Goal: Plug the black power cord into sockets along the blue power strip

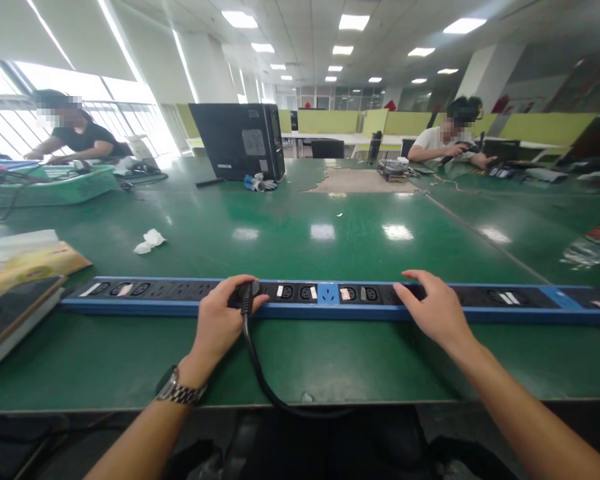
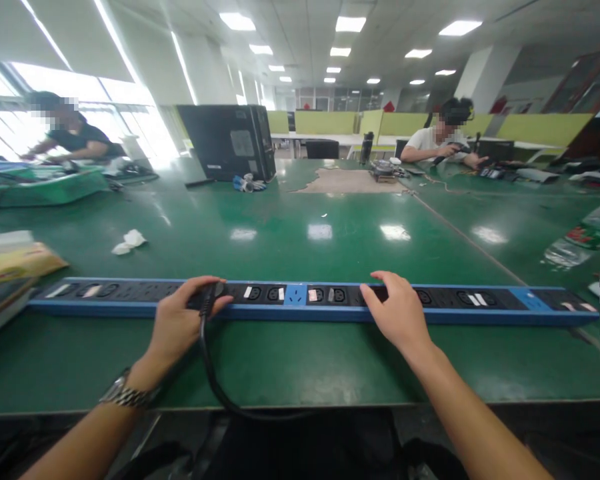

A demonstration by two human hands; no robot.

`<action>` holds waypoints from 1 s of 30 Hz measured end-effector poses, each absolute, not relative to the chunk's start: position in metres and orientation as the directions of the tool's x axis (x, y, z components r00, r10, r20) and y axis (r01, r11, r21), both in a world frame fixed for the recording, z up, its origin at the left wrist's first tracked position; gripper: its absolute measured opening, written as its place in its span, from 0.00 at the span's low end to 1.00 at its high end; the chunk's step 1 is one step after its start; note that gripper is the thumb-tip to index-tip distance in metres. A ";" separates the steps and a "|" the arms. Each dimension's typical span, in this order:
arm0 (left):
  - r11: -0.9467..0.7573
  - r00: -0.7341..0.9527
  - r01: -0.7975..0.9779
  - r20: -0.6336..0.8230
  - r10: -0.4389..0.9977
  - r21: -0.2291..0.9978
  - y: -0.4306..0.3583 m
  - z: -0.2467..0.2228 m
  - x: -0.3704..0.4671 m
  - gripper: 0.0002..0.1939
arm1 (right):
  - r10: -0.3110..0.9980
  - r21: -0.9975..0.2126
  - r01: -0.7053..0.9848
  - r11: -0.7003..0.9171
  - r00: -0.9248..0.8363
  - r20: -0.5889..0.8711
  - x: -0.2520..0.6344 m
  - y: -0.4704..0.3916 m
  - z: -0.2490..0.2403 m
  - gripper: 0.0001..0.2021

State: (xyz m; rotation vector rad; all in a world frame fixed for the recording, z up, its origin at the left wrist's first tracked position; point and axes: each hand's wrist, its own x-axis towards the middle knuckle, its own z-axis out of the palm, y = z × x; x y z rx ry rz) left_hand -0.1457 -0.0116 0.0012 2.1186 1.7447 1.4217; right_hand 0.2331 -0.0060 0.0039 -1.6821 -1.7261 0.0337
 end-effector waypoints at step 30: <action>-0.521 0.110 0.650 0.611 0.784 0.553 -0.003 0.011 -0.106 0.17 | 0.763 -0.223 0.962 0.158 0.025 0.646 0.230 -0.003 -0.030 0.14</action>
